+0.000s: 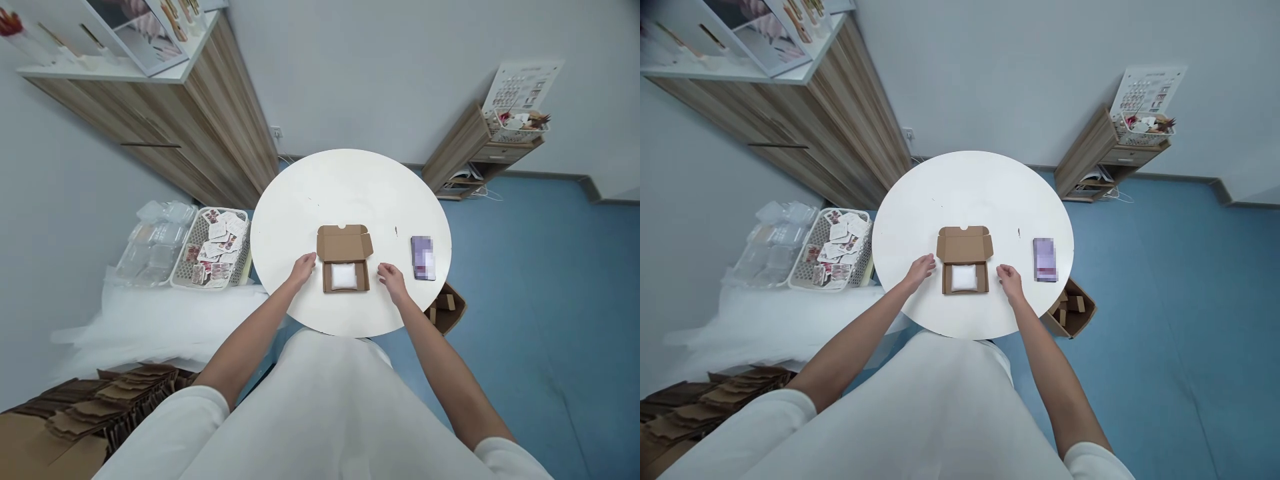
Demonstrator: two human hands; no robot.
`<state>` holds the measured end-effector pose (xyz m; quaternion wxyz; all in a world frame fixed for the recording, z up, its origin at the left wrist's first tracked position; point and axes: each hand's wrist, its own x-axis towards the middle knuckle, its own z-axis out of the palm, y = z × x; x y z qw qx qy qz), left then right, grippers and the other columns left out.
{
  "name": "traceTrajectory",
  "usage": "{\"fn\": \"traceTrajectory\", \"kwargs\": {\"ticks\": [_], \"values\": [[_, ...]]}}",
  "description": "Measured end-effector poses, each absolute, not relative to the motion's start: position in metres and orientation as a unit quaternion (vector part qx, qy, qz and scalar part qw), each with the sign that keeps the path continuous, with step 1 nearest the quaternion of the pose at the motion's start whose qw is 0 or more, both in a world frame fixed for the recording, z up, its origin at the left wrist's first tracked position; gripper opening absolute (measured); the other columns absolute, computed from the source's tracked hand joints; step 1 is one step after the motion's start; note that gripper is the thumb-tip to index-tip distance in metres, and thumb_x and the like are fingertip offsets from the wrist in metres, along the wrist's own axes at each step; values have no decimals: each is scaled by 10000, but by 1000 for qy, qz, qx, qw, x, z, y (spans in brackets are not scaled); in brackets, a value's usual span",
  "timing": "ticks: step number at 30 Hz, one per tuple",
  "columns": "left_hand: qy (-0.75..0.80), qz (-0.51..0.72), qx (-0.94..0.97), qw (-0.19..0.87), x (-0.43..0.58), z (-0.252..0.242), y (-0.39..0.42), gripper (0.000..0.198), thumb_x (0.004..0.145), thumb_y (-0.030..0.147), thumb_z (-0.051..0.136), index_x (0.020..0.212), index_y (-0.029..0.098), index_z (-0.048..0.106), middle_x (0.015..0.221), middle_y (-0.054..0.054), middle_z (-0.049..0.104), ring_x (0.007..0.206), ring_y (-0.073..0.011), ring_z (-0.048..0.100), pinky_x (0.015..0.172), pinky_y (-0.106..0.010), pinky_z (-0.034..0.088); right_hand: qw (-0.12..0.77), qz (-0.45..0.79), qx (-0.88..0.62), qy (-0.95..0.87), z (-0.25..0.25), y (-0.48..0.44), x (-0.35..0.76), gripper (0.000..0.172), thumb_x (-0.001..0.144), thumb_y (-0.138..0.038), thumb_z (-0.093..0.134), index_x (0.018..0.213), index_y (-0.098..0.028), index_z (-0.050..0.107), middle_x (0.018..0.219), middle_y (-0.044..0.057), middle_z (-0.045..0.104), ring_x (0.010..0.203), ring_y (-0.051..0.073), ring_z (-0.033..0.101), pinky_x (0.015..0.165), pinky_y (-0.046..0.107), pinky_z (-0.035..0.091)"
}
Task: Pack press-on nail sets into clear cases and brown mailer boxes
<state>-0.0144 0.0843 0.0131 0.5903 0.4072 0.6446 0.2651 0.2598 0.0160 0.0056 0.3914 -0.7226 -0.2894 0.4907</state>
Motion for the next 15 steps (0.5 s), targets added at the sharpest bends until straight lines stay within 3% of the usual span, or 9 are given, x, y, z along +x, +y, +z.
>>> {"fn": "traceTrajectory", "kwargs": {"ticks": [6, 10, 15], "values": [[607, 267, 390, 640, 7, 21, 96, 602, 781, 661, 304, 1096, 211, 551, 1170, -121, 573, 1039, -245, 556, 775, -347, 447, 381, 585, -672, -247, 13, 54, 257, 553, 785, -632, 305, 1078, -235, 554, 1188, 91, 558, 1051, 216, 540, 767, 356, 472], [582, 291, 376, 659, 13, 27, 97, 627, 781, 663, 298, 1118, 200, 554, 1092, -126, 620, 1017, -241, 569, 770, -342, 448, 369, 621, -628, -289, 22, 64, 239, 565, 806, -627, 254, 1157, -272, 517, 1148, 55, 592, 1070, 202, 526, 824, 359, 442], [554, 306, 403, 661, 14, 31, 103, 653, 801, 663, 210, 1180, 231, 520, 1223, -98, 544, 1146, -231, 485, 851, -345, 418, 412, 591, -619, -313, 26, 58, 237, 570, 807, -635, 224, 1183, -308, 502, 1175, 21, 577, 1092, 201, 511, 857, 366, 417]]}}
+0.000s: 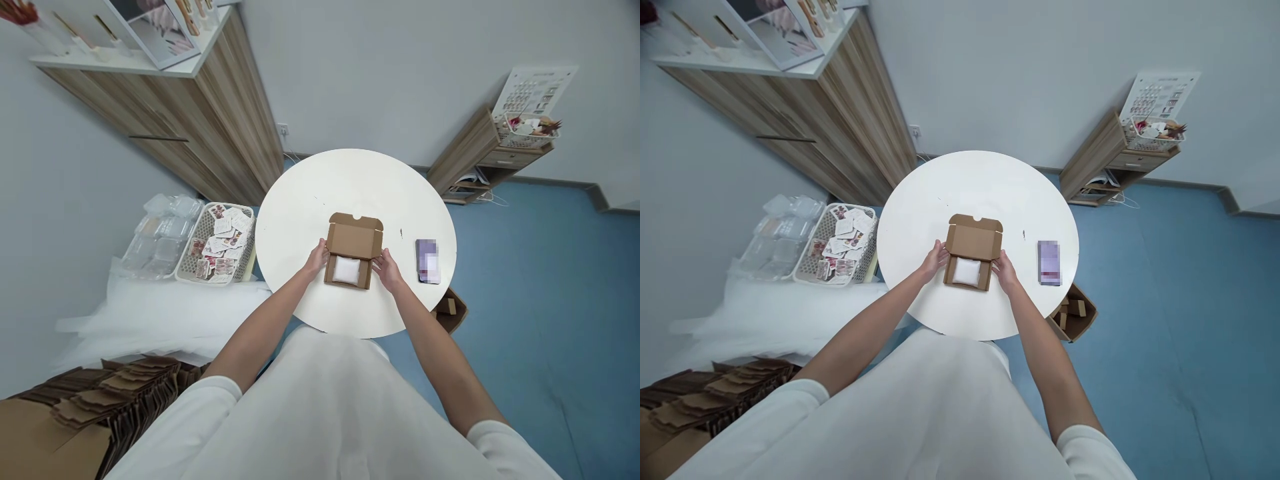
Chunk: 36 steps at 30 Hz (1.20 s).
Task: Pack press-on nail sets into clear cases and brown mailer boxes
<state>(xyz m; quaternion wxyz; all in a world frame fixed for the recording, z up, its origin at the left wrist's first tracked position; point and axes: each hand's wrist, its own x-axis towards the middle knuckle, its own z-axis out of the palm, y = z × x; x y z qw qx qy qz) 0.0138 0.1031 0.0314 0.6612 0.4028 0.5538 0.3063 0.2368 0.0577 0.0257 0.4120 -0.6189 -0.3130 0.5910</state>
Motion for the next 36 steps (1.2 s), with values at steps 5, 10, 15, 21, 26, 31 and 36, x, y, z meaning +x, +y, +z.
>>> {"fn": "traceTrajectory", "kwargs": {"ticks": [5, 10, 15, 21, 26, 31, 36], "values": [[563, 308, 426, 638, 11, 31, 102, 624, 806, 651, 218, 1106, 248, 588, 1247, -77, 524, 1176, -261, 444, 842, -368, 410, 399, 596, -618, -323, 24, 51, 248, 602, 801, -652, 174, 1177, -323, 510, 1255, 4, 518, 1157, 199, 465, 879, 377, 398], [593, 288, 448, 604, 6, 28, 99, 634, 809, 635, 218, 1068, 211, 611, 1173, -92, 565, 1025, -223, 507, 785, -330, 429, 417, 599, -602, -324, 22, 50, 257, 550, 802, -630, 257, 1129, -302, 554, 1220, 9, 543, 1127, 208, 477, 862, 371, 406], [583, 249, 449, 629, -4, 27, 97, 691, 807, 643, 165, 1129, 183, 567, 1102, -99, 579, 918, -182, 543, 729, -282, 437, 418, 610, -601, -304, 19, 50, 259, 548, 789, -632, 302, 1069, -260, 591, 1075, 36, 604, 987, 206, 550, 804, 346, 439], [553, 217, 426, 682, -15, 32, 97, 756, 777, 687, 115, 1302, 217, 389, 1045, -98, 595, 887, -182, 570, 708, -277, 426, 377, 639, -598, -304, 22, 48, 257, 624, 803, -646, 229, 1262, -275, 432, 970, 38, 607, 915, 188, 577, 758, 309, 458], [524, 173, 436, 711, -16, 39, 101, 775, 760, 697, 13, 1370, 273, 234, 1081, -84, 566, 974, -200, 532, 771, -313, 404, 346, 662, -578, -328, 31, 51, 258, 647, 807, -653, 165, 1272, -292, 434, 929, 34, 603, 886, 178, 575, 775, 281, 461], [492, 130, 453, 732, -13, 40, 103, 800, 725, 717, -53, 1379, 315, 172, 1155, -66, 519, 1087, -225, 453, 845, -353, 363, 359, 665, -575, -313, 33, 46, 260, 650, 799, -664, 179, 1271, -297, 433, 987, 34, 604, 978, 179, 549, 875, 273, 429], [450, 126, 464, 752, -16, 34, 100, 825, 711, 721, -82, 1355, 326, 250, 1252, -63, 482, 1190, -243, 390, 892, -374, 338, 369, 677, -569, -286, 29, 35, 265, 701, 786, -683, 126, 1264, -279, 441, 1088, 46, 588, 1083, 197, 516, 956, 318, 380]]}}
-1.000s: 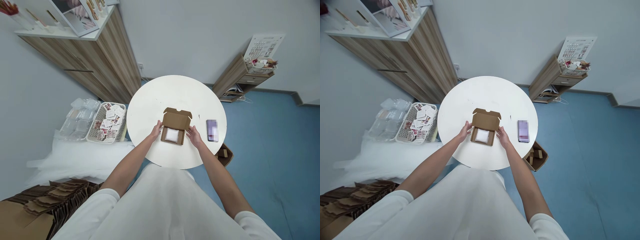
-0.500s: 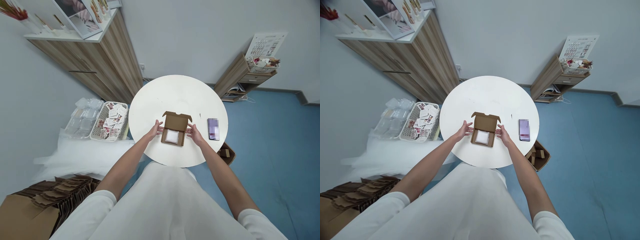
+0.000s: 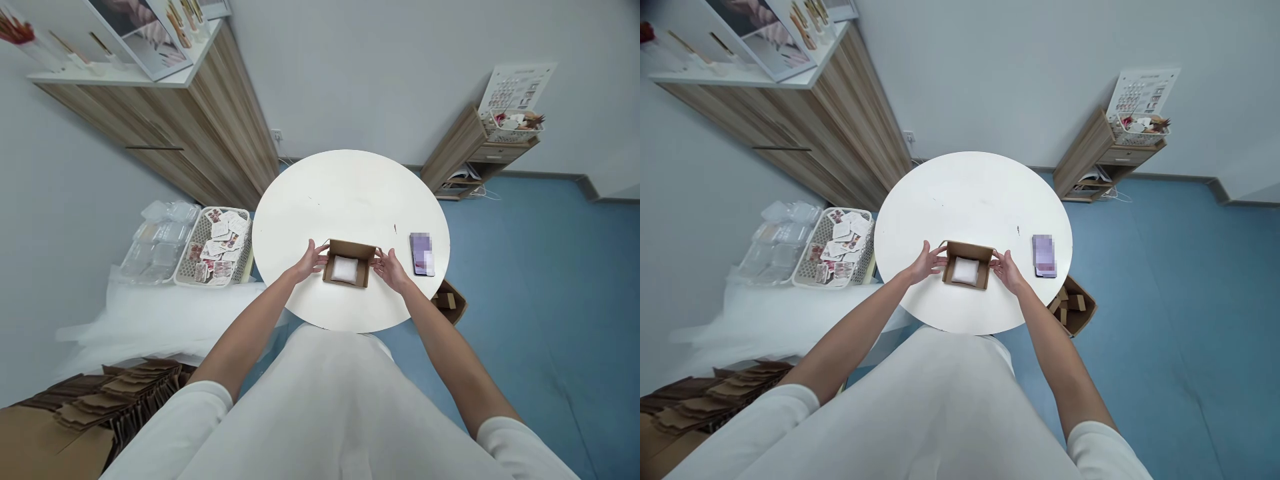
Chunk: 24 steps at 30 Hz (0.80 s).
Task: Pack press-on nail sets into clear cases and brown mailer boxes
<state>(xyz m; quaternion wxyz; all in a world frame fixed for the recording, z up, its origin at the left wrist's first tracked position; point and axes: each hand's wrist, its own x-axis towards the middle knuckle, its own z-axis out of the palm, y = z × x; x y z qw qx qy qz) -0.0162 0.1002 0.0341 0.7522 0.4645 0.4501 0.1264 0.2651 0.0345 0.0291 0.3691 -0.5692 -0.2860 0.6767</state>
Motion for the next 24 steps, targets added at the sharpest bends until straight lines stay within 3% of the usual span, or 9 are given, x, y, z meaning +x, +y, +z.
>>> {"fn": "traceTrajectory", "kwargs": {"ticks": [4, 8, 12, 15, 18, 21, 24], "values": [[461, 115, 474, 741, -22, 31, 95, 786, 748, 690, -63, 1323, 313, 318, 1301, -59, 456, 1213, -240, 379, 894, -381, 343, 339, 687, -558, -318, 32, 24, 269, 686, 789, -679, 117, 1262, -302, 440, 1221, 29, 522, 1173, 209, 452, 1003, 377, 324], [496, 83, 508, 699, -24, 36, 86, 687, 776, 693, 108, 1221, 300, 454, 1263, -48, 495, 1125, -225, 464, 849, -353, 379, 306, 688, -564, -339, 39, 12, 268, 602, 794, -665, 232, 1230, -326, 471, 1274, 18, 481, 1171, 221, 452, 964, 387, 362], [533, 52, 546, 645, -21, 35, 71, 571, 755, 645, 359, 1113, 232, 523, 1115, -69, 591, 931, -195, 573, 763, -301, 420, 282, 663, -600, -349, 37, -3, 259, 491, 768, -542, 474, 1200, -309, 478, 1165, 41, 559, 1032, 207, 544, 851, 355, 432], [580, 64, 552, 596, -17, 25, 58, 533, 727, 576, 478, 1085, 183, 504, 980, -79, 636, 856, -184, 603, 714, -268, 434, 290, 600, -662, -343, 25, -12, 248, 429, 719, -445, 569, 1090, -237, 513, 910, 43, 625, 839, 175, 592, 722, 305, 455], [638, 57, 550, 536, -14, 14, 48, 496, 717, 529, 514, 1065, 178, 476, 934, -76, 638, 824, -184, 612, 662, -257, 438, 305, 549, -699, -342, 11, -19, 239, 346, 682, -407, 591, 950, -204, 508, 676, -4, 582, 636, 144, 572, 597, 268, 437], [674, 40, 561, 479, -10, 7, 40, 436, 715, 495, 525, 1022, 191, 470, 917, -66, 638, 816, -187, 612, 634, -256, 430, 286, 498, -742, -346, -2, -23, 235, 294, 660, -412, 581, 853, -213, 485, 682, -9, 574, 603, 141, 561, 552, 260, 419], [688, 23, 575, 443, -6, 4, 35, 400, 724, 475, 517, 1014, 206, 458, 896, -51, 646, 862, -200, 604, 666, -272, 422, 248, 449, -775, -370, -12, -25, 233, 271, 649, -428, 564, 800, -219, 483, 797, 20, 597, 692, 160, 576, 581, 267, 422]]}}
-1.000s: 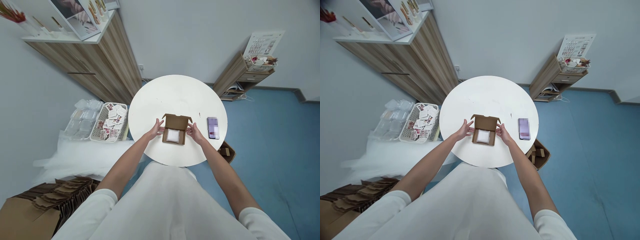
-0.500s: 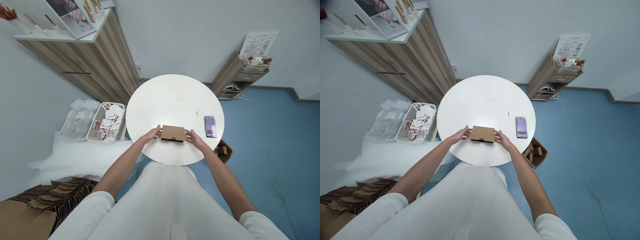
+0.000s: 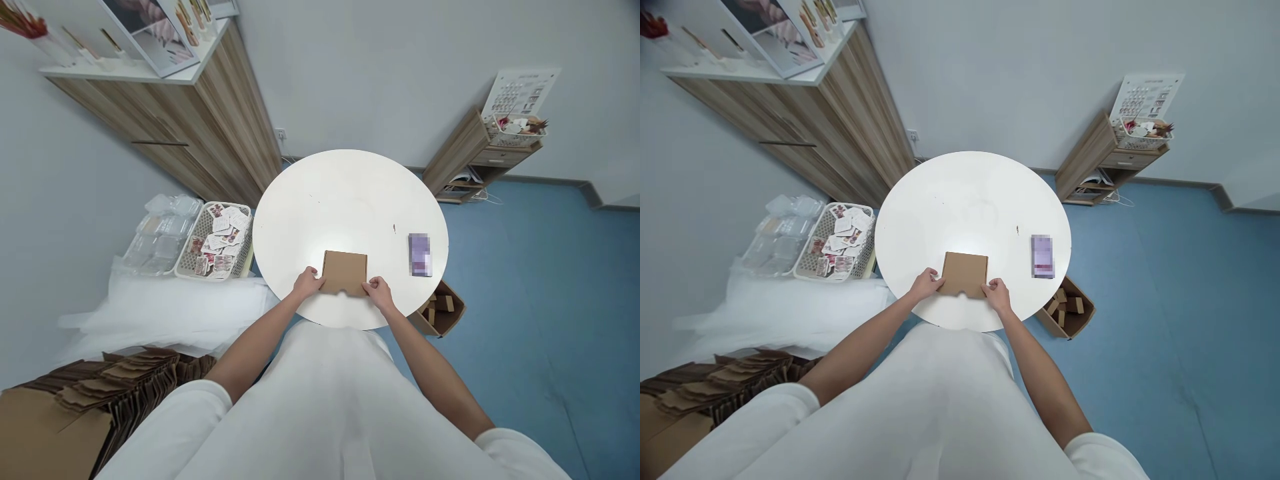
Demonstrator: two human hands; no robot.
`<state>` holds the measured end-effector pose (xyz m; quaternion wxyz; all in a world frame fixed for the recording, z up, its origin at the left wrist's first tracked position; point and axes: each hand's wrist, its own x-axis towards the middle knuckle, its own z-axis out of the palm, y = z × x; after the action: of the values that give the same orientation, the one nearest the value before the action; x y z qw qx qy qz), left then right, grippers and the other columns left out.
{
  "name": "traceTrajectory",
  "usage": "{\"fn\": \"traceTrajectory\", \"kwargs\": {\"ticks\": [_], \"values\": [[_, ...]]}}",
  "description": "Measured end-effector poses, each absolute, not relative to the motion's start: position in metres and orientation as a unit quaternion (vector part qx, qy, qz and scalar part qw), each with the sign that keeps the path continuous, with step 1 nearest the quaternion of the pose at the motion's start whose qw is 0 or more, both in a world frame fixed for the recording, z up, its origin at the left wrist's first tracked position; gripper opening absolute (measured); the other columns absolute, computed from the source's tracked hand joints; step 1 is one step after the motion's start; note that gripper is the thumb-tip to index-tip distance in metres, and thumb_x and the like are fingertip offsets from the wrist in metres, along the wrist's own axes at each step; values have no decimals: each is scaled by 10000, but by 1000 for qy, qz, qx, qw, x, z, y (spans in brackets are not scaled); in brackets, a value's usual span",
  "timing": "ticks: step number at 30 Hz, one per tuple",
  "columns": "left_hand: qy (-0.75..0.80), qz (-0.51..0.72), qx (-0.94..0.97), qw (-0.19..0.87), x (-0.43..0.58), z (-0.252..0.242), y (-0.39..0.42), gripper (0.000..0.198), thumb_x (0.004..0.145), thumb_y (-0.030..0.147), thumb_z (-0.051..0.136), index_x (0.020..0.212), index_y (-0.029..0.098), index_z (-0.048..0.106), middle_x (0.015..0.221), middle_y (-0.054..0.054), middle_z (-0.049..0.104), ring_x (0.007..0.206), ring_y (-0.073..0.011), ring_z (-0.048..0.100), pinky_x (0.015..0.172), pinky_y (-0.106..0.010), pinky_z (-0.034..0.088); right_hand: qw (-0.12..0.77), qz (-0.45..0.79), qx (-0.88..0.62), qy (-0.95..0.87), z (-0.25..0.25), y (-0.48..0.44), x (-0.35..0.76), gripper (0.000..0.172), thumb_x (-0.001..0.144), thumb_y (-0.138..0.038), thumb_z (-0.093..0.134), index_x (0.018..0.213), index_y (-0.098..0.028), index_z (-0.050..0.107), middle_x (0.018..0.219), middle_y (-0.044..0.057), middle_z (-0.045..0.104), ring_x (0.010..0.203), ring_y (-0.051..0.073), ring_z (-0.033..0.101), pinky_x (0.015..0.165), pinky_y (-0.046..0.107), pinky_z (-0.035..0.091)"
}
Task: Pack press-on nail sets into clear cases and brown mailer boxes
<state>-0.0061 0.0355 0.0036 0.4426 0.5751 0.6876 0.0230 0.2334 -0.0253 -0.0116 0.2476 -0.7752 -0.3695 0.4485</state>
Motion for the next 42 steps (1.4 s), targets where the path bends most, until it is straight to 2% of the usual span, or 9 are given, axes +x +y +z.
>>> {"fn": "traceTrajectory", "kwargs": {"ticks": [3, 8, 13, 18, 22, 27, 32, 37, 42], "values": [[701, -4, 582, 412, -2, 2, 32, 399, 737, 487, 493, 1026, 215, 453, 925, -52, 643, 924, -223, 586, 741, -320, 411, 212, 422, -786, -399, -15, -27, 232, 275, 659, -442, 538, 815, -220, 498, 861, 38, 604, 775, 181, 576, 643, 291, 428], [686, 51, 653, 317, -4, 1, 20, 399, 764, 402, 465, 1111, 204, 453, 1161, -98, 532, 1089, -251, 488, 866, -390, 376, 231, 385, -761, -467, -11, -36, 232, 435, 681, -415, 525, 1057, -203, 471, 1050, 77, 574, 976, 211, 537, 817, 343, 420], [589, 91, 744, 302, -12, 2, 2, 535, 729, 264, 479, 1252, 239, 369, 1267, -70, 461, 1225, -255, 355, 995, -408, 270, 206, 323, -710, -591, -5, -53, 234, 513, 712, -376, 516, 1191, -222, 415, 1231, 78, 492, 1157, 240, 423, 984, 426, 285], [549, 72, 762, 335, -13, 0, -7, 688, 674, 204, 484, 1325, 227, 262, 1321, -75, 416, 1285, -281, 264, 1029, -459, 180, 147, 325, -683, -637, -5, -63, 229, 608, 716, -351, 527, 1280, -238, 330, 1314, 78, 423, 1257, 265, 308, 1036, 493, 152], [543, 84, 757, 353, -11, 1, -3, 731, 630, 174, 505, 1321, 214, 267, 1292, -80, 439, 1205, -269, 379, 1005, -425, 244, 162, 349, -679, -625, -4, -62, 225, 665, 717, -348, 529, 1322, -232, 278, 1323, 86, 393, 1258, 264, 298, 1043, 488, 161], [511, 139, 762, 372, -10, 12, 4, 757, 633, 171, 543, 1328, 230, 249, 1193, -69, 486, 1080, -224, 474, 955, -370, 328, 236, 382, -675, -585, 7, -52, 231, 692, 716, -371, 545, 1338, -232, 278, 1187, 91, 419, 1148, 238, 400, 968, 403, 341], [517, 184, 743, 384, -3, 24, 10, 670, 736, 336, 550, 1326, 203, 262, 1095, -90, 467, 1003, -210, 484, 872, -338, 396, 235, 403, -692, -551, 32, -35, 237, 610, 785, -469, 454, 1338, -259, 304, 1046, 75, 430, 963, 214, 492, 838, 382, 427], [553, 158, 714, 399, 3, 33, 29, 435, 853, 343, 387, 1260, 190, 376, 965, -74, 475, 880, -184, 511, 813, -322, 419, 214, 416, -706, -531, 50, -15, 237, 489, 844, -509, 323, 1268, -286, 422, 985, 61, 492, 948, 203, 499, 872, 366, 388], [577, 117, 720, 368, 6, 37, 44, 427, 857, 322, 382, 1258, 177, 385, 916, -70, 463, 824, -186, 501, 773, -321, 420, 232, 411, -702, -533, 49, -1, 239, 458, 859, -491, 296, 1205, -263, 491, 1105, 65, 543, 1050, 221, 475, 918, 369, 339]]}}
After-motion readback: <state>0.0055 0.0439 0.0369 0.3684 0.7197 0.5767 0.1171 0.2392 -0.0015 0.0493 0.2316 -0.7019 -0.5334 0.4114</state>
